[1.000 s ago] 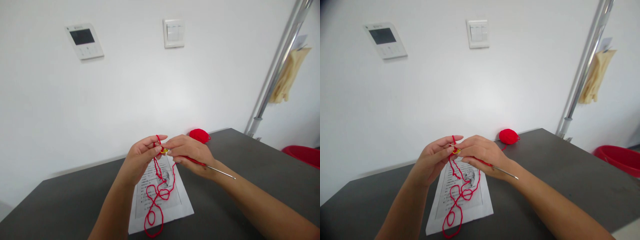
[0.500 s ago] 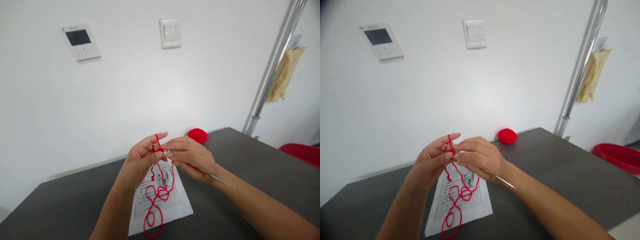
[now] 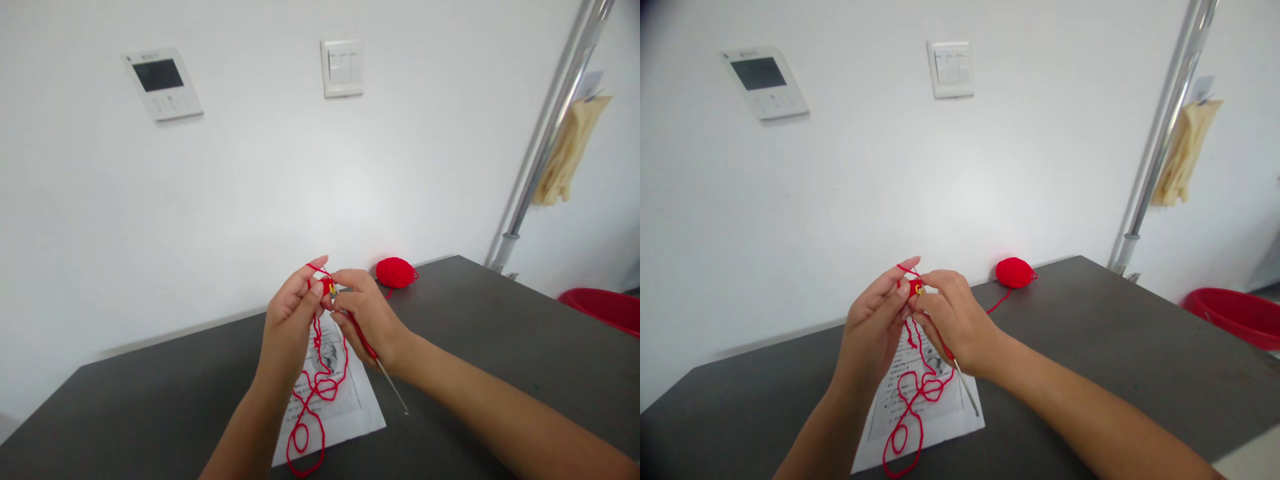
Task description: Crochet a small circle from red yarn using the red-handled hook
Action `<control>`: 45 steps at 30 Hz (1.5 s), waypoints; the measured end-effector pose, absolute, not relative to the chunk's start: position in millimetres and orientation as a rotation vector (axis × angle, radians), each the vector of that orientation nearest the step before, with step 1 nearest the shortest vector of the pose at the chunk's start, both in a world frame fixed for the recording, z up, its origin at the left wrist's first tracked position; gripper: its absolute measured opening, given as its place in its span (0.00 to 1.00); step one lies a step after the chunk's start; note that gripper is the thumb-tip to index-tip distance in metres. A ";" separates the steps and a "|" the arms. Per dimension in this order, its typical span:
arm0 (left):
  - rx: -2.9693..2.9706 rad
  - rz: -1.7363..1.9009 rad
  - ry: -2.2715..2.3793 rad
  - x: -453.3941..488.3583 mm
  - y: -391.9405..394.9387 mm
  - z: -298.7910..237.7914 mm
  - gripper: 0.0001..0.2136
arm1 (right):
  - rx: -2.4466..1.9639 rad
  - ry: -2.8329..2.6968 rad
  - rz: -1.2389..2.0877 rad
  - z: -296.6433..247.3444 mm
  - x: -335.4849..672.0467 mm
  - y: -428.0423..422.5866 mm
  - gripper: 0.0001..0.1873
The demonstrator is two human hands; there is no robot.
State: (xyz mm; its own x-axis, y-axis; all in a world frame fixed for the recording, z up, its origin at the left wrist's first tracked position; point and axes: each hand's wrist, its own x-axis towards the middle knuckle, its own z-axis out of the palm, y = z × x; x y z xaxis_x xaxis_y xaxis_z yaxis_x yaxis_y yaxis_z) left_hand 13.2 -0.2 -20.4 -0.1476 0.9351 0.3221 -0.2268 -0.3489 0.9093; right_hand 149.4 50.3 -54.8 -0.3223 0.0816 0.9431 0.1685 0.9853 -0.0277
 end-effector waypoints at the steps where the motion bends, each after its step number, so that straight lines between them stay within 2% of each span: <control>1: 1.107 1.639 0.855 15.5 1.3 -21.1 0.19 | -0.200 -1.886 -0.119 -56.3 147.9 49.6 0.06; 5: 0.898 1.492 0.682 13.4 4.0 -19.6 0.17 | -0.182 -1.880 -0.106 -56.7 146.5 50.6 0.04; 9: 0.982 1.341 0.596 -0.8 3.6 -17.3 0.16 | -0.058 -1.882 -0.010 -44.9 156.1 52.7 0.05; 16: 1.199 1.370 0.732 -11.5 5.0 -17.7 0.17 | 0.003 -1.942 0.125 -33.0 168.3 54.9 0.07; 26: 1.137 1.340 0.515 -11.1 0.9 -14.8 0.14 | -0.021 -1.858 0.383 -34.3 169.9 41.9 0.08; 31: 1.104 1.430 0.385 -9.9 -1.8 -13.0 0.12 | -0.129 -1.650 0.804 -34.5 166.8 33.1 0.05; 35: 1.019 1.420 0.365 -6.5 -8.1 -6.2 0.11 | -0.101 -1.522 1.150 -32.0 165.1 35.4 0.08; 37: 0.947 1.391 0.407 -6.0 -12.1 -1.4 0.09 | -0.089 -1.593 1.074 -29.6 168.3 37.7 0.07; 39: 0.886 1.365 0.455 -6.4 -15.5 2.7 0.08 | -0.042 -1.751 0.824 -26.5 173.5 39.0 0.06; 41: 0.869 1.354 0.476 -7.1 -17.7 5.0 0.08 | 0.039 -1.885 0.583 -23.5 178.6 38.4 0.10; 43: 0.906 1.337 0.485 -8.1 -18.5 5.6 0.08 | 0.059 -1.883 0.581 -22.0 181.0 36.6 0.10; 45: 0.964 1.309 0.502 -9.4 -18.1 5.3 0.08 | -0.013 -1.768 0.775 -22.7 180.4 35.0 0.06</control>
State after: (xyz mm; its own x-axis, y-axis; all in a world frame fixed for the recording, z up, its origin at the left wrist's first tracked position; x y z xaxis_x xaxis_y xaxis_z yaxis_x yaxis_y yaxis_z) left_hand -9.4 -18.1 5.3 0.2325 0.9517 0.2005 -0.5740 -0.0322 0.8182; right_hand 180.4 35.0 -22.7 -0.3520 0.3837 0.8537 -0.3674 0.7823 -0.5031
